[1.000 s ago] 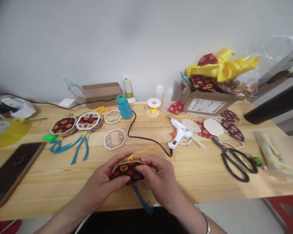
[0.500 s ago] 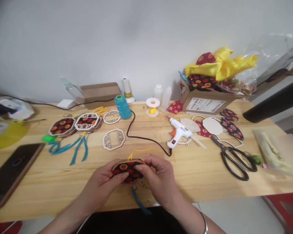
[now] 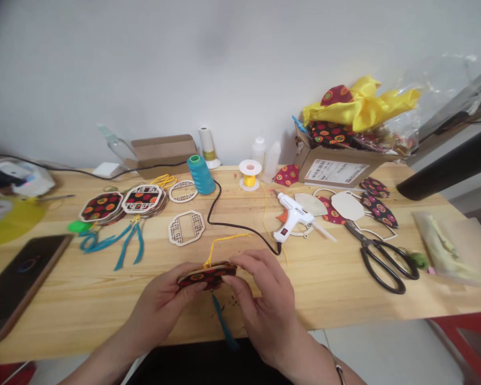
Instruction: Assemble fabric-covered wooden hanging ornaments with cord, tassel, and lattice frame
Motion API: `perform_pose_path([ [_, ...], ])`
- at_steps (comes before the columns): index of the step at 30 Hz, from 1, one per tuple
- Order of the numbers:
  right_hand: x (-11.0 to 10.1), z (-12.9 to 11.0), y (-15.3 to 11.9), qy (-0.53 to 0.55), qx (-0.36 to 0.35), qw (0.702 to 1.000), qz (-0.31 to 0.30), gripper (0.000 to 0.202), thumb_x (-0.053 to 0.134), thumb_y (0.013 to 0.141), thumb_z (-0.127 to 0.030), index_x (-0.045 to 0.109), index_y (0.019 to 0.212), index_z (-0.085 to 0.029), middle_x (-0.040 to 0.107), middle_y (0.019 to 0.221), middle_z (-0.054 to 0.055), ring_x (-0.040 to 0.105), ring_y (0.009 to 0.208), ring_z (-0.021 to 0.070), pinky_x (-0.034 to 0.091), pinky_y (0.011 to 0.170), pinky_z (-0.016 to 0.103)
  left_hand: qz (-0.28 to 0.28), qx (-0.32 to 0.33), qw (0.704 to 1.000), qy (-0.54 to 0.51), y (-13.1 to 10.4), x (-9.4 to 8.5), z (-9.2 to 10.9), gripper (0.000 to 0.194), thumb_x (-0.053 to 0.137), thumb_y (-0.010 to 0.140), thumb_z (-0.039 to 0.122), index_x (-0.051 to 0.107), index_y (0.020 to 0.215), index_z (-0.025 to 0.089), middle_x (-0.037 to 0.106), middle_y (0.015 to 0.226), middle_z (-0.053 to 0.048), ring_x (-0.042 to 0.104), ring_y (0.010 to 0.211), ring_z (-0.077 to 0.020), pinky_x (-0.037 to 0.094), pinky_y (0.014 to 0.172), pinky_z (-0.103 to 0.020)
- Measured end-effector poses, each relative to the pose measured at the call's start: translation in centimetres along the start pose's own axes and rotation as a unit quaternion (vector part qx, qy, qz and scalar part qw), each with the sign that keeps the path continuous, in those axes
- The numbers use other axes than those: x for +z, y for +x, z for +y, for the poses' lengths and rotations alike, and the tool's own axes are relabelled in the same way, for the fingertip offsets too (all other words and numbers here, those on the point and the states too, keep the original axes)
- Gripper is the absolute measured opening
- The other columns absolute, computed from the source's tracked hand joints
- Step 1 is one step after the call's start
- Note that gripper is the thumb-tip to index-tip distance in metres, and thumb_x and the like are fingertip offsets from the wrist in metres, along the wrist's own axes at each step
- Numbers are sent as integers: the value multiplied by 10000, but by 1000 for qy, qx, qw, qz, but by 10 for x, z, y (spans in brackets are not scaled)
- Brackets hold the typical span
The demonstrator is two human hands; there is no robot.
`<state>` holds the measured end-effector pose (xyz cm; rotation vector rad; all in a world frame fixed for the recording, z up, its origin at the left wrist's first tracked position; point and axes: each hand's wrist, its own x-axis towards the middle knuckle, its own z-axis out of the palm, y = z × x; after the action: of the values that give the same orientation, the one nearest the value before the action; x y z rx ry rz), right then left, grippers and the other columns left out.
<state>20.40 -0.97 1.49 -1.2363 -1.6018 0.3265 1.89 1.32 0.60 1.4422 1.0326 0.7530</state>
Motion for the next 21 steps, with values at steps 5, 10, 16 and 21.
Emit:
perform_pose_path([
  [5,-1,-2,-1,13,-20,1000,-19,228,599,822,-55,642,975,-220,622,876,44,621,799,147,544,682,261,-9,24,998,53,0,0,-2,290,537,894,251,667,1149,300,724,1097,3,670,955,-166,505,855,-253],
  [10,1,-2,-2,18,-19,999,-25,225,592,823,-54,643,966,-220,621,873,46,620,794,154,544,669,272,0,36,997,75,0,1,0,292,534,878,230,678,1127,280,729,1092,-16,674,994,-191,511,882,-298],
  [16,0,-3,0,12,-14,999,-30,186,601,817,-65,646,932,-203,632,857,43,627,800,151,542,685,259,18,30,997,68,-2,2,-9,296,533,878,241,657,1145,266,717,1125,-22,684,969,-182,522,874,-300],
  [21,0,-3,1,27,10,998,-50,150,606,829,-95,638,930,-202,629,885,40,619,856,150,528,745,256,13,37,996,76,-1,2,-9,306,524,882,229,655,1155,278,712,1139,-13,674,999,-174,509,898,-289],
])
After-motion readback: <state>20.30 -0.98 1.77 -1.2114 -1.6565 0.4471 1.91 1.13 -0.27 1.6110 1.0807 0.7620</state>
